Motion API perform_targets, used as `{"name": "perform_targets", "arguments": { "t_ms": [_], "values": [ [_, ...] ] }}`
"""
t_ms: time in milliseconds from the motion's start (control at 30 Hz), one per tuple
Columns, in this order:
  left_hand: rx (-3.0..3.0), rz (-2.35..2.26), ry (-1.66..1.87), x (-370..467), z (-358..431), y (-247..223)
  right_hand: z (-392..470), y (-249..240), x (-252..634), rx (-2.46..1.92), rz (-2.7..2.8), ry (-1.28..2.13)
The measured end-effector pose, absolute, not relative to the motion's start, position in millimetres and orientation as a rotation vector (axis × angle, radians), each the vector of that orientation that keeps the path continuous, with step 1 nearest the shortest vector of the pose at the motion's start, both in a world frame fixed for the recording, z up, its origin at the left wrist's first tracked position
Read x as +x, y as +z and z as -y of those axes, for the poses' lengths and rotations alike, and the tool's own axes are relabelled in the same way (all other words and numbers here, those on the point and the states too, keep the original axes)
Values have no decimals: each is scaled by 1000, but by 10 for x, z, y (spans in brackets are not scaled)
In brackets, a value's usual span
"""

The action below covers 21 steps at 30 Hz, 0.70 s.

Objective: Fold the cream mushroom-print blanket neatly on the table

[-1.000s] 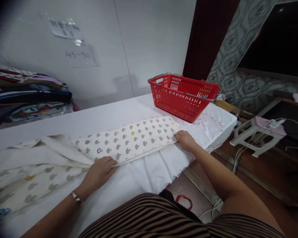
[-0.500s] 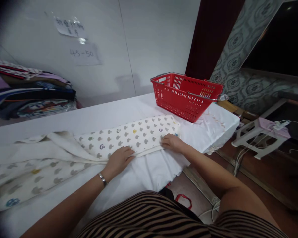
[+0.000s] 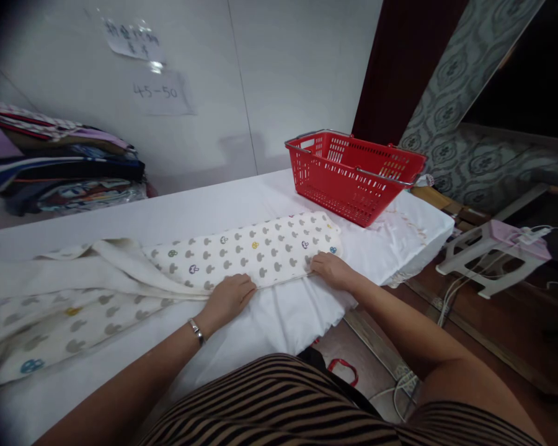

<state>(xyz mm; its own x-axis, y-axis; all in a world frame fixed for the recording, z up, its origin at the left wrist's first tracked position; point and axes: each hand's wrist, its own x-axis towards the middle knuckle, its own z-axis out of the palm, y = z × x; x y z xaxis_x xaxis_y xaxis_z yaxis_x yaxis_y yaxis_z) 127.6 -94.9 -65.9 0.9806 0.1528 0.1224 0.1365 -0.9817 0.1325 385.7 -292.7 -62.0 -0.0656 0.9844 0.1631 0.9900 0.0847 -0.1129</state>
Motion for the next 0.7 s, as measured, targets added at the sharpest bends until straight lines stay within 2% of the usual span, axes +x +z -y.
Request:
{"name": "perform_targets", "arguments": {
  "t_ms": [200, 533, 633, 700],
  "values": [
    [3024, -166, 216, 1206, 917, -676, 3019, -648, 3930, -1909, 2174, -4],
    [3131, -236, 263, 948, 672, -701, 3254, -807, 4229, -1957, 2063, -149],
    [3151, -237, 258, 908, 605, -750, 3291, -796, 4330, -1997, 1788, -67],
    [3157, -239, 252, 897, 585, -771, 3298, -737, 4411, -2111, 1307, 77]
  ]
}}
